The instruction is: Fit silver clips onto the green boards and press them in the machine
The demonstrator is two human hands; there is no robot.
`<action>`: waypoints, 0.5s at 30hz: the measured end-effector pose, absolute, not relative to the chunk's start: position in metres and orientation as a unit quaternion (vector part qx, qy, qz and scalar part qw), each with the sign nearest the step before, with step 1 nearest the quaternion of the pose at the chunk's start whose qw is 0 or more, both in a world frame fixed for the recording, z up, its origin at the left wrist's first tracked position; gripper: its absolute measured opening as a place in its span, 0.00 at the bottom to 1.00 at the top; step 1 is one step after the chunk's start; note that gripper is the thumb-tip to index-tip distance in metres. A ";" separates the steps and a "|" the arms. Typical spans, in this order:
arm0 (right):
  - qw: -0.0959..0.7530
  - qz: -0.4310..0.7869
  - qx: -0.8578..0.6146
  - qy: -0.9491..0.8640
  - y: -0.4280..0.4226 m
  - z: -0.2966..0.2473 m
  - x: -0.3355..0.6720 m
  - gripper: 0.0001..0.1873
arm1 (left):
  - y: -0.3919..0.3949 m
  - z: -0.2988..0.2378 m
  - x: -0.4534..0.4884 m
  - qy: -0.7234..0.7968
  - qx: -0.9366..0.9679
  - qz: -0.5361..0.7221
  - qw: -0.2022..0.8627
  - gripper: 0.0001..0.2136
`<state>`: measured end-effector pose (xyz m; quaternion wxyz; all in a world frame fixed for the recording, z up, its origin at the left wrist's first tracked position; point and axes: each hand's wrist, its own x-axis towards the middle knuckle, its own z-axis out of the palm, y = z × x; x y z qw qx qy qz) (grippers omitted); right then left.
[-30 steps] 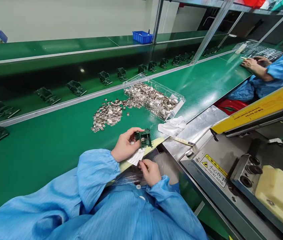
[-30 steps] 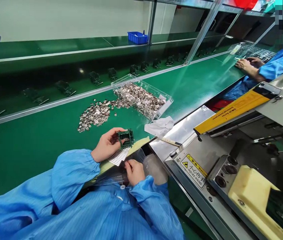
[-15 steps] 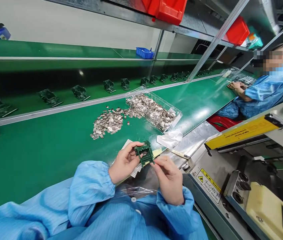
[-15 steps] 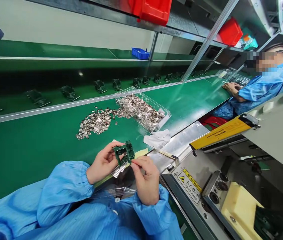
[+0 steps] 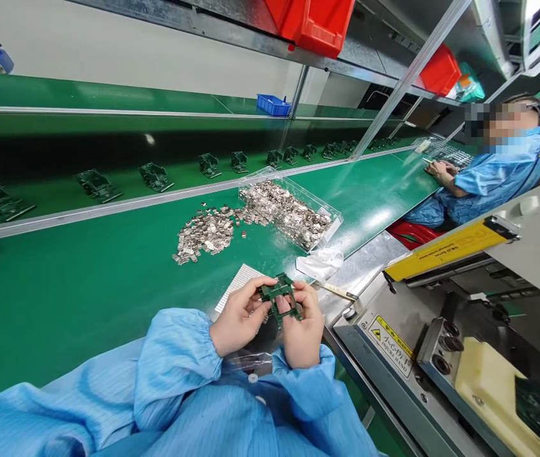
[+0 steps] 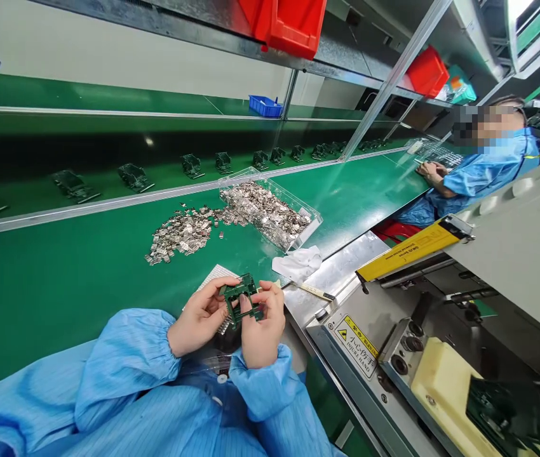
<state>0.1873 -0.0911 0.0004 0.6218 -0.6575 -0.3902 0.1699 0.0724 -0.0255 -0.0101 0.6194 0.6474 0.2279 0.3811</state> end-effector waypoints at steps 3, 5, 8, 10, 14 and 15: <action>0.661 0.270 -0.607 -0.348 -0.092 -0.006 0.191 0.14 | -0.027 -0.008 0.071 0.220 0.658 0.376 0.614 0.14; 0.674 0.324 -0.575 -0.333 -0.098 -0.006 0.196 0.14 | -0.028 -0.004 0.070 0.214 0.654 0.373 0.623 0.14; 0.671 0.346 -0.541 -0.372 -0.117 0.006 0.210 0.13 | -0.033 0.006 0.069 0.212 0.640 0.365 0.642 0.15; 0.637 0.312 -0.543 -0.449 -0.138 0.021 0.221 0.26 | -0.040 0.017 0.070 0.216 0.656 0.325 0.647 0.16; 0.543 0.221 -0.566 -0.580 -0.198 0.055 0.242 0.38 | -0.056 0.054 0.083 0.146 0.727 0.153 0.653 0.18; 0.533 0.204 -0.573 -0.588 -0.216 0.061 0.247 0.36 | -0.058 0.066 0.092 0.104 0.735 0.105 0.662 0.19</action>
